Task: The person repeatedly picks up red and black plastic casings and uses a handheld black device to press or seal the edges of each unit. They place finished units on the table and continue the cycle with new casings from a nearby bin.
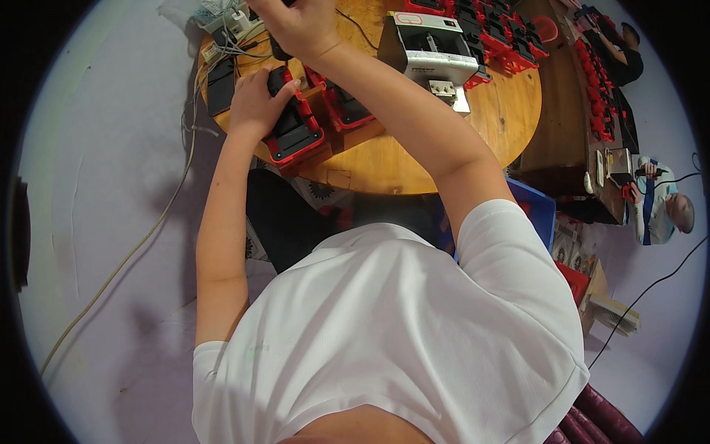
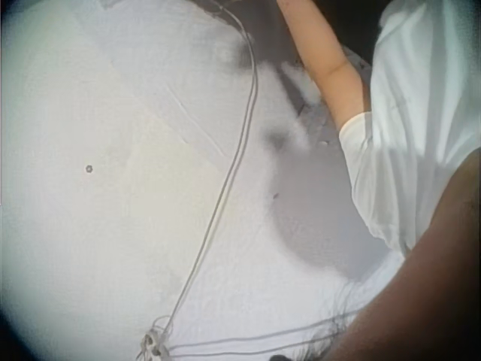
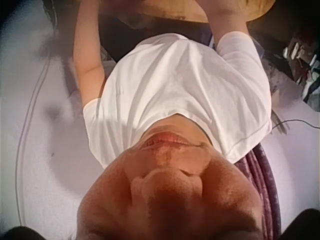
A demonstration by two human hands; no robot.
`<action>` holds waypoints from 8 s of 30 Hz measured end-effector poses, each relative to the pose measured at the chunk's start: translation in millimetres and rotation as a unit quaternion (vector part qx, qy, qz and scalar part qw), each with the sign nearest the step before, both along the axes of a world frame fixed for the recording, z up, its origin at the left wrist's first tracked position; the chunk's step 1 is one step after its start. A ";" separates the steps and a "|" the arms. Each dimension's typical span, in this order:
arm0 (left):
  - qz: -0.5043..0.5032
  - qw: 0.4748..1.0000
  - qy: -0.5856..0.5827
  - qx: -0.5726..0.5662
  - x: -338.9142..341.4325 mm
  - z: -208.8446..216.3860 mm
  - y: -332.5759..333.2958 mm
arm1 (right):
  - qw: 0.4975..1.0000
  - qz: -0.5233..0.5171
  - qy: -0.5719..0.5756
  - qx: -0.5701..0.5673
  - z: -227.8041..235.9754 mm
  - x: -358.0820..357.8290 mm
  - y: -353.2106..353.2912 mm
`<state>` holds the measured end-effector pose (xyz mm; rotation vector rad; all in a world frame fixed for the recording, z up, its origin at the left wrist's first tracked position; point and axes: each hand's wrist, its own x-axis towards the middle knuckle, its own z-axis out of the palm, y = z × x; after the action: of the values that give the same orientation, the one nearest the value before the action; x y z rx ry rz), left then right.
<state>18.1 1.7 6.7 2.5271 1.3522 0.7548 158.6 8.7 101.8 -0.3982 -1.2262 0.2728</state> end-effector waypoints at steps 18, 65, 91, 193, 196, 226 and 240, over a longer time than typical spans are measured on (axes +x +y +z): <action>-0.015 0.999 0.007 -0.032 -5.5 0.3 6.5 | 0.963 -0.225 -0.027 -0.145 -16.8 144.6 -172.1; -0.001 1.000 0.006 -0.001 -2.4 -2.4 3.4 | 0.999 0.002 0.016 -0.051 13.9 -1.6 -12.8; -0.008 1.000 -0.001 -0.012 -6.2 -2.5 2.1 | 0.997 0.020 0.008 -0.080 2.6 6.7 -21.5; 0.011 0.929 -0.242 -0.279 -30.1 -10.5 3.1 | 0.997 0.049 0.051 -0.018 28.8 -9.2 -16.8; 0.019 0.932 -0.229 -0.281 -30.1 -18.8 7.0 | 0.997 0.040 0.031 -0.050 27.9 -30.0 -7.5; 0.008 0.925 -0.235 -0.298 -29.9 -2.2 -2.5 | 0.992 -0.090 -0.090 0.002 -8.0 -68.7 30.9; -0.069 0.983 0.009 0.170 51.3 10.5 9.6 | 0.989 -0.054 -0.034 -0.131 49.5 60.2 -30.8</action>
<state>69.4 11.3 17.1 2.8552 1.1180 1.0130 218.8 -22.2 151.3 -0.7049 -1.2351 0.3298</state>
